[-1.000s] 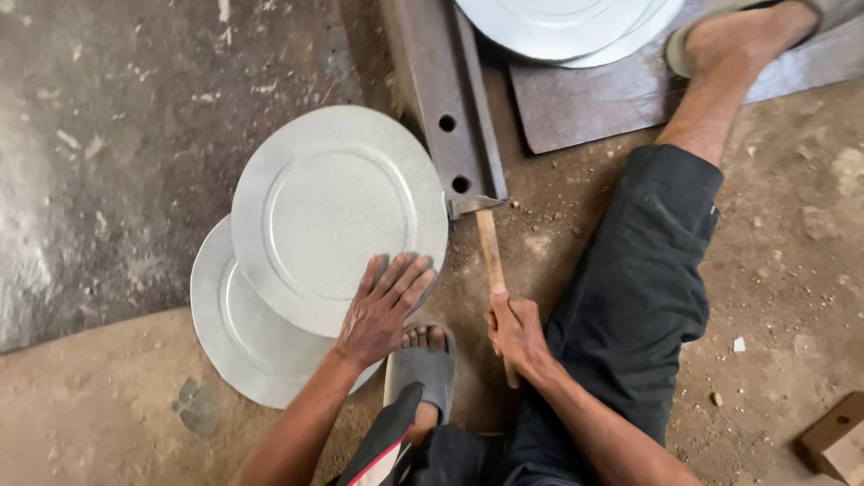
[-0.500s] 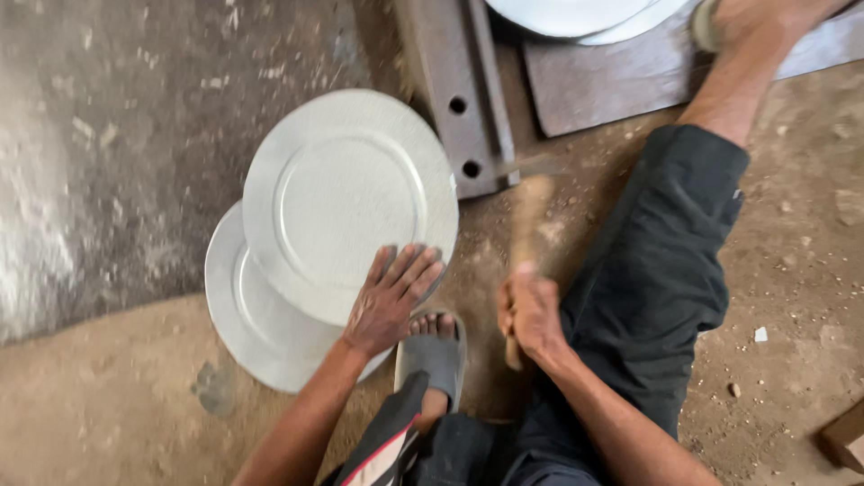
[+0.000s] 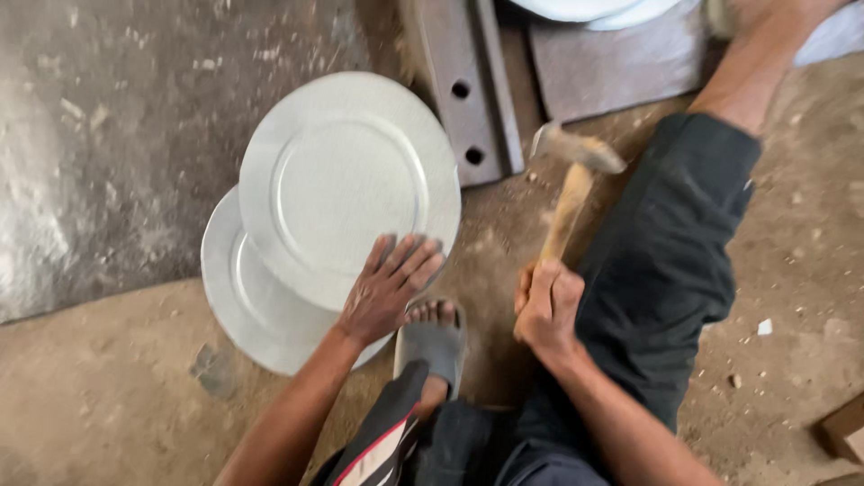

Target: The person sits on the ground and uses a hammer to repeatedly strike the rim of a round metal plate resting against a metal rail, working the edge of the plate. When finished with one plate, the person sets it on a stack and takes another plate to hammer.

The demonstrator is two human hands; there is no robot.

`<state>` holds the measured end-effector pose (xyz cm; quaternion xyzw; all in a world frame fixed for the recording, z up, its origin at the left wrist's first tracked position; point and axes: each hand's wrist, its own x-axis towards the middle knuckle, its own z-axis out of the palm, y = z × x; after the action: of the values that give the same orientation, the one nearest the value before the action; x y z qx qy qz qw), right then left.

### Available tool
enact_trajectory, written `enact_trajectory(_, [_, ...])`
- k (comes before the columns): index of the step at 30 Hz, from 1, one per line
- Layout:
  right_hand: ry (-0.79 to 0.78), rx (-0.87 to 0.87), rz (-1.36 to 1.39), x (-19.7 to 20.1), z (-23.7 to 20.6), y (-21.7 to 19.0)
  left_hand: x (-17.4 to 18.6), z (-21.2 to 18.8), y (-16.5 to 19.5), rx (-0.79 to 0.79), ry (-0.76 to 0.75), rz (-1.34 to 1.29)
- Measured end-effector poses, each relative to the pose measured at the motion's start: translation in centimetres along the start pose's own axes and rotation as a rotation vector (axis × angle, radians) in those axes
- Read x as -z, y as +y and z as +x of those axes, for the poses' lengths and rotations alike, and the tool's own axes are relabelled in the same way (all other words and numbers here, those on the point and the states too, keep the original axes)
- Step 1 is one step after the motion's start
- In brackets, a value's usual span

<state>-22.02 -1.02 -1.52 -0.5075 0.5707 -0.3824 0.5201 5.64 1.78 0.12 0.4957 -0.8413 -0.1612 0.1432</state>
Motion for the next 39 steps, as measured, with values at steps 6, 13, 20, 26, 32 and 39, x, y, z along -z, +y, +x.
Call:
enact_trajectory(6, [0.020,-0.499,0.228,0.0,1.7,0.3,0.0,0.1,-0.2,-0.047,0.039,0.173])
enact_trajectory(13, [-0.105,-0.592,0.409,-0.1,0.4,0.9,0.1,-0.2,-0.4,-0.048,-0.006,0.227])
enact_trajectory(20, [-0.278,-0.766,0.164,-0.3,1.3,-0.5,0.1,-0.3,-0.2,-0.037,0.037,0.055])
enact_trajectory(26, [-0.250,-0.793,0.256,0.4,2.0,-1.1,1.2,-0.8,0.3,0.066,0.044,-0.036])
enact_trajectory(32, [-0.208,-0.755,0.280,-1.0,2.6,-1.3,-0.2,3.1,1.9,0.149,0.277,-0.106])
enact_trajectory(39, [-0.068,-0.341,-0.089,-0.4,1.0,-3.5,-3.0,8.1,4.1,0.434,0.353,0.001])
